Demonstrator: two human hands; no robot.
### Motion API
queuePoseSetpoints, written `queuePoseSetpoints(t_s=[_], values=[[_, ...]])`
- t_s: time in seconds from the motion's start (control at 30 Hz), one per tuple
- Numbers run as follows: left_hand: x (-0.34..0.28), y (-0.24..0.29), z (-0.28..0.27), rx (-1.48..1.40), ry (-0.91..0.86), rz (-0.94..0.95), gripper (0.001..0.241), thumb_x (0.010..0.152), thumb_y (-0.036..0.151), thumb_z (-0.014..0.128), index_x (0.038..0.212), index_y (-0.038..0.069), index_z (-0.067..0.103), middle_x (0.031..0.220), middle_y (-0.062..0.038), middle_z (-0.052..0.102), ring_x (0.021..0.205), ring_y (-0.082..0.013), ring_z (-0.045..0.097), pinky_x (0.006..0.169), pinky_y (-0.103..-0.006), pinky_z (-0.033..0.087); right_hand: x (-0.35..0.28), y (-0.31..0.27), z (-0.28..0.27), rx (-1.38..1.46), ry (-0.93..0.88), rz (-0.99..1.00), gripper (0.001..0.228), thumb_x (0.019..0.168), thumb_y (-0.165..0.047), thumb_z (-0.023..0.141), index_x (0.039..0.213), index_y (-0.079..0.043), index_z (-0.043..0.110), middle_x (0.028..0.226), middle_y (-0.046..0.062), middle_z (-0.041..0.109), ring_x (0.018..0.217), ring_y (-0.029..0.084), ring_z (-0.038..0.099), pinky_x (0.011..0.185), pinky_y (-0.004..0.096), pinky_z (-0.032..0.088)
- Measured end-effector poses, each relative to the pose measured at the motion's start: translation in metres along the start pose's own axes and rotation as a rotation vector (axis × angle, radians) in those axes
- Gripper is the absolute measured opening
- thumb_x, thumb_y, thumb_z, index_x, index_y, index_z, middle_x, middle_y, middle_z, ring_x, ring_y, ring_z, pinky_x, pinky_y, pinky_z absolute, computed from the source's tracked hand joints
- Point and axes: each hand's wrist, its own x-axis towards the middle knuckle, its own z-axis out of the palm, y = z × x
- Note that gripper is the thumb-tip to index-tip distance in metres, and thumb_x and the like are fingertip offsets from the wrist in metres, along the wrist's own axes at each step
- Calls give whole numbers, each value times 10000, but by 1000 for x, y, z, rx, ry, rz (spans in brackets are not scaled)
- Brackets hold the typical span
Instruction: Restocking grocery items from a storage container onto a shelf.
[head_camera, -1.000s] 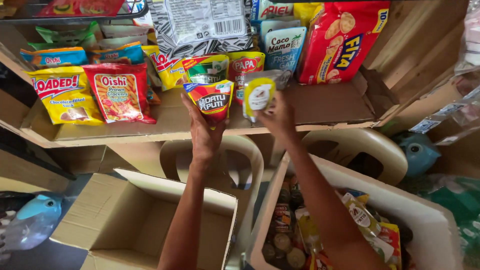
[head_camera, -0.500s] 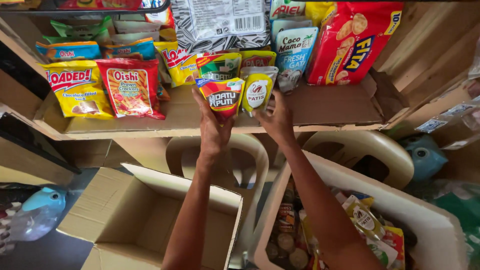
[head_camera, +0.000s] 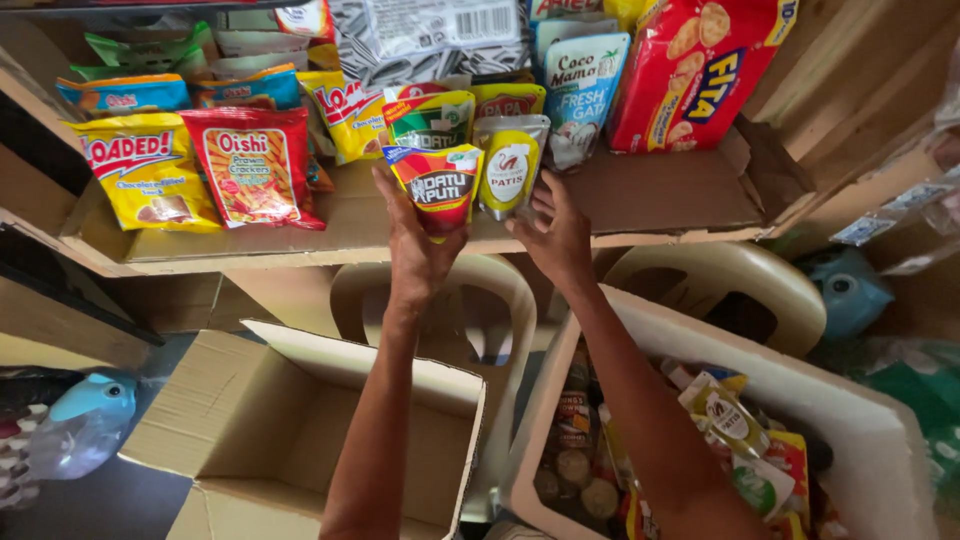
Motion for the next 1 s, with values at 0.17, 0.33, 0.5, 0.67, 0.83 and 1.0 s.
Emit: queuePoseSetpoints(t_s=[0.17, 0.33, 0.5, 0.67, 0.83, 1.0], values=[[-14, -6, -23, -158, -27, -11, 1274, 801, -141, 773, 1631, 112, -160, 1706, -275, 147, 1549, -379, 303, 1218, -487, 370, -15, 8, -3, 12, 56, -75, 666, 815, -65, 822, 1410, -70, 523, 1319, 165, 664, 1210, 262, 669, 974, 416, 577], [-39, -7, -36, -44, 129, -191, 969, 865, -182, 548, 1683, 95, 106, 1678, -212, 351, 1564, -327, 367, 1250, -446, 315, -38, 1, 18, 139, -70, -250, 262, 927, -36, 732, 1183, -55, 682, 1118, 66, 729, 997, 141, 730, 825, 319, 653], [-84, 20, -2, -33, 134, -197, 685, 949, -121, 528, 1590, 70, 383, 1608, -173, 479, 1495, -296, 479, 1218, -419, 405, -66, -7, 20, 35, -144, -214, 146, 948, -81, 744, 1089, -43, 726, 985, 66, 763, 878, 134, 734, 749, 292, 631], [-112, 68, 55, 108, -156, -69, 479, 971, -79, 580, 1434, 43, 567, 1512, -172, 565, 1443, -315, 543, 1198, -404, 468, -98, 12, -46, 11, -208, -122, 166, 986, -124, 717, 1129, -41, 735, 1085, 88, 759, 960, 135, 753, 831, 283, 659], [-134, 77, 133, -11, -357, -29, 415, 976, -49, 564, 1388, -12, 603, 1518, -266, 534, 1466, -409, 502, 1208, -427, 414, -132, 61, -127, 107, -191, 1, 245, 993, -57, 680, 1227, 15, 685, 1178, 107, 723, 1089, 156, 704, 964, 331, 617], [-201, 38, 208, -9, -547, -87, 418, 962, -32, 548, 1377, -16, 591, 1526, -302, 497, 1436, -469, 481, 1191, -461, 412, -184, 159, -196, 79, -74, 158, 208, 1006, -54, 673, 1206, -4, 703, 1124, 90, 756, 1037, 147, 721, 924, 326, 615]])
